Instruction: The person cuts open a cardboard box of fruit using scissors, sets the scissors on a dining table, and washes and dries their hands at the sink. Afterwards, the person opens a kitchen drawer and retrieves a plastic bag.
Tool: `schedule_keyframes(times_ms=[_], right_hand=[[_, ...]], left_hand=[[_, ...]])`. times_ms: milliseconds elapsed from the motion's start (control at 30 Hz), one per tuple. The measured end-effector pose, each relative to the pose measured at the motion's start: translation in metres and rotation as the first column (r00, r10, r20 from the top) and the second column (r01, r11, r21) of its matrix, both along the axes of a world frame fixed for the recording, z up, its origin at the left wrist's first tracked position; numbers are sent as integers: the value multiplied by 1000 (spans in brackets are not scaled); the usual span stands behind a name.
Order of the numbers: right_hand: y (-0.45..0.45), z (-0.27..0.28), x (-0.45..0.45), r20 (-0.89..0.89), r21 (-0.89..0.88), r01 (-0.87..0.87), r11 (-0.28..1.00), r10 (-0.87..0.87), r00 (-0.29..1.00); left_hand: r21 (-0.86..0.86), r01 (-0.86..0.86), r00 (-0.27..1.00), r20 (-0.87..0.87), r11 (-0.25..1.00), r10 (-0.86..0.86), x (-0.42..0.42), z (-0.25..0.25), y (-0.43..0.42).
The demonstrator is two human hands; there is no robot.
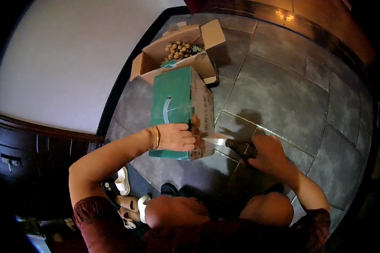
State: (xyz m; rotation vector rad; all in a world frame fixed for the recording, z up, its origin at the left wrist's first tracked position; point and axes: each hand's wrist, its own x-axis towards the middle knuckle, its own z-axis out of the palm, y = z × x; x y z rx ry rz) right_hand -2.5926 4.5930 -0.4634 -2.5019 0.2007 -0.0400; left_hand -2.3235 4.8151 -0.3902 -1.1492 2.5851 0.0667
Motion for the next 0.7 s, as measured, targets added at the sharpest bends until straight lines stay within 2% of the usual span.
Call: schedule_keyframes(times_ms=[67,167,267,300,367,467,533,700], right_hand=[[0,9,15,-28,11,42,999,-41,999],[-6,6,36,22,-97,36,995,-34,999],[-8,12,52,174,-92,-2,996,18,985],[-7,14,59,180,-108,11,994,9,984],[-5,21,75,188,-145,29,989,-1,982],[-13,29,90,74,-246,-25,969,44,996],[-14,24,95,104,-268,-7,963,36,994],[-14,24,101,151,-305,-17,952,65,986]], left_hand=[[17,4,999,46,1000,-5,-1,0,1],[47,-51,993,111,998,45,-6,11,10],[-31,-73,993,90,997,75,-7,14,19],[-104,-91,996,-4,990,91,-11,13,16],[-97,-73,997,6,993,74,-13,10,12],[-121,-60,998,-11,991,59,-12,9,9],[-134,-61,998,-1,989,62,-11,8,13],[-52,-65,998,20,996,67,-12,8,11]])
